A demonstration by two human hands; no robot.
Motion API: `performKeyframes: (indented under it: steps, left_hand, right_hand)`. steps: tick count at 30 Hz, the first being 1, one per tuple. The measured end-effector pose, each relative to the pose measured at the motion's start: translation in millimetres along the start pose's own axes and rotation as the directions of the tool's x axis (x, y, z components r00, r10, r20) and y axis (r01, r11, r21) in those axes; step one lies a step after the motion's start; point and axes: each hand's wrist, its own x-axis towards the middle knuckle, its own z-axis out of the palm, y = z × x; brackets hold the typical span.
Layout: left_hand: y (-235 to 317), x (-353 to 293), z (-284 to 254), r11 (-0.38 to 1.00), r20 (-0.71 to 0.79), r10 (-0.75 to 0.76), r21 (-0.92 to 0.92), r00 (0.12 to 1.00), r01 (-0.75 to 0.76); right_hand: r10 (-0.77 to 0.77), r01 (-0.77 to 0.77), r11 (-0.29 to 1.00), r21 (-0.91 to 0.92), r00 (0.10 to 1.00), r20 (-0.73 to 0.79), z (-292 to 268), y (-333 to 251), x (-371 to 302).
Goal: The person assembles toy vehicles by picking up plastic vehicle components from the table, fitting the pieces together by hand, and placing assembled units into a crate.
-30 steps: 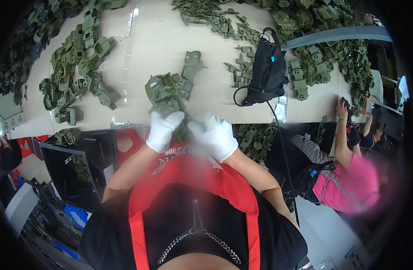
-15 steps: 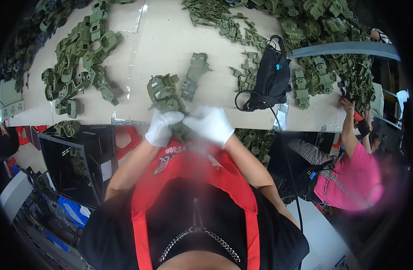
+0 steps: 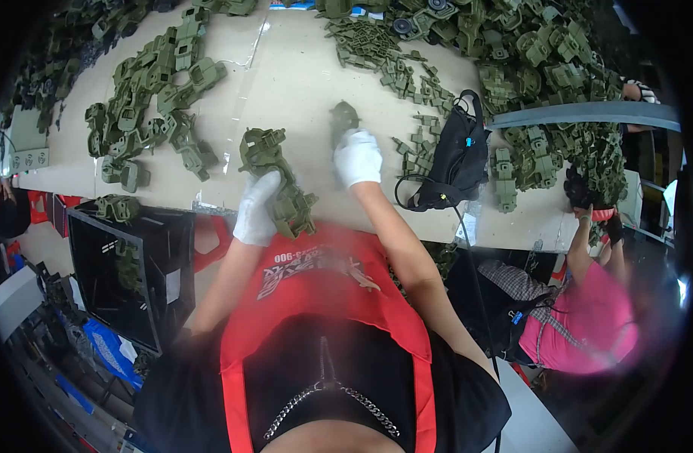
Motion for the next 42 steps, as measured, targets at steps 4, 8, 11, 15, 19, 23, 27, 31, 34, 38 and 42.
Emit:
performKeyframes:
  steps: [4, 8, 11, 15, 19, 23, 27, 31, 34, 38, 42]
  left_hand:
    - [2.8, -6.6, 14.0, 0.999, -0.031, -0.044, -0.034, 0.999, 0.043]
    - [6.3, -12.7, 10.1, 0.997, 0.011, -0.051, -0.061, 0.999, 0.051]
    - [5.0, -15.0, 11.5, 1.0, 0.06, -0.026, -0.01, 0.998, 0.026]
    - [8.4, -15.8, 12.8, 0.999, 0.095, -0.035, 0.034, 0.995, 0.032]
    - [6.3, -12.6, 10.2, 0.997, 0.021, 0.044, 0.062, 0.999, -0.045]
    - [-8.8, -11.8, 18.7, 0.987, 0.095, 0.142, 0.064, 0.985, -0.148]
    - [5.9, -18.4, 42.1, 0.941, 0.084, 0.177, 0.278, 0.981, -0.194]
    - [7.3, -1.8, 30.0, 0.937, 0.237, 0.154, 0.272, 0.959, -0.218]
    - [21.8, -0.9, 47.0, 0.977, 0.204, 0.101, 0.163, 0.974, -0.135]
    - [26.7, 3.1, 50.1, 0.974, 0.191, 0.188, 0.092, 0.963, -0.208]
    - [23.7, 1.7, 65.6, 0.944, 0.175, 0.312, 0.057, 0.934, -0.326]
  right_hand:
    - [-0.243, 0.308, 0.905, -0.293, 0.94, 0.239, 46.2, -13.7, -19.1]
    - [-0.205, 0.212, 0.976, -0.048, 0.971, 0.12, -2.9, -23.3, -14.0]
    - [-0.137, 0.16, 0.985, -0.07, 0.956, 0.261, -7.2, -7.0, 9.0]
    - [-0.213, 0.168, 0.966, 0.195, 0.948, 0.238, 3.5, 17.3, 35.9]
    - [-0.182, -0.089, 0.675, 0.732, 0.942, 0.283, -99.4, -24.7, -2.1]
    - [-0.397, 0.364, 0.788, 0.497, 0.917, -0.042, -119.6, -64.8, -49.1]
    - [-0.333, 0.312, 0.851, 0.422, 0.943, -0.026, -109.5, -74.1, -60.1]
    - [-0.323, 0.352, 0.771, 0.532, 0.935, -0.15, -105.7, -75.8, -55.0]
    - [-0.254, -0.241, 0.345, 0.907, 0.907, 0.337, -111.8, -61.9, -31.7]
    - [-0.267, -0.184, 0.322, 0.929, 0.923, 0.276, -129.2, -48.6, -55.7]
    - [-0.193, -0.097, 0.547, 0.831, 0.952, 0.238, -131.9, -56.5, -86.2]
